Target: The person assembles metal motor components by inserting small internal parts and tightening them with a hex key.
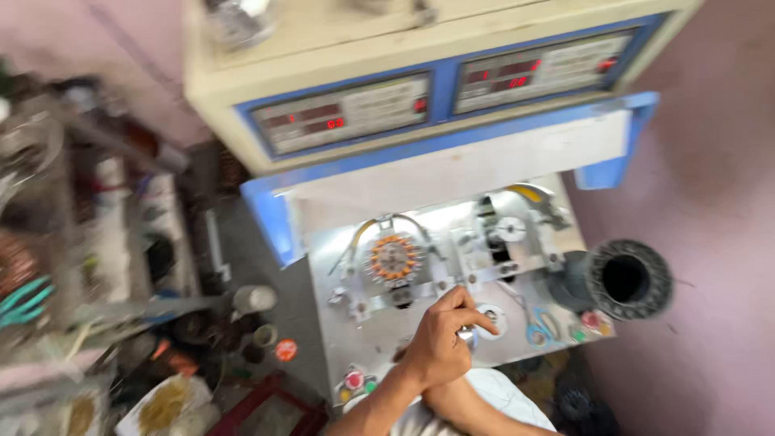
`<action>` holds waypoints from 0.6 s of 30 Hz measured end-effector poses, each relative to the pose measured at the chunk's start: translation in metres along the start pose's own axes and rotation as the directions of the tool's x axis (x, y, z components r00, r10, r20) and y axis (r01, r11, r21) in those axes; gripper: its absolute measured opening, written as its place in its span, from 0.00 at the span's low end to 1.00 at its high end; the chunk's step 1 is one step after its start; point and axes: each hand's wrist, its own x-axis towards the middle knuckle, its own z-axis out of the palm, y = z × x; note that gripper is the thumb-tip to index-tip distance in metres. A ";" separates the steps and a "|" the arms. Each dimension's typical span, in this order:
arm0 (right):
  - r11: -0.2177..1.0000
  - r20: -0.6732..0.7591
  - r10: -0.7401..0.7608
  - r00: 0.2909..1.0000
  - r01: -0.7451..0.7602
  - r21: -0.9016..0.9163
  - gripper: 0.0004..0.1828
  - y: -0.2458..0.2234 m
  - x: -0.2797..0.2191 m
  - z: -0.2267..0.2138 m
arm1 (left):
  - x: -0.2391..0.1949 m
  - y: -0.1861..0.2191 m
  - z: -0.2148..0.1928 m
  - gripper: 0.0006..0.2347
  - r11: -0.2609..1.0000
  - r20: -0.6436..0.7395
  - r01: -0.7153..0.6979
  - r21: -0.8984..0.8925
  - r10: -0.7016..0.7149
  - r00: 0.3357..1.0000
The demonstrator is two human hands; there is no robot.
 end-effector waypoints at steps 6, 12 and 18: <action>0.959 0.091 -0.035 0.995 0.059 -0.276 0.28 0.109 0.008 -0.021 | 0.040 -0.159 0.077 0.16 0.953 0.269 0.303 0.002 -0.293 0.918; 0.928 0.351 0.130 0.927 0.011 -0.373 0.17 0.107 0.003 -0.062 | 0.022 -0.161 0.080 0.18 0.867 0.315 0.498 0.014 -0.476 0.821; 0.815 0.425 -0.019 0.905 0.261 -0.518 0.12 0.067 0.011 -0.063 | 0.026 -0.139 0.057 0.19 0.827 0.215 0.551 -0.110 -0.521 0.826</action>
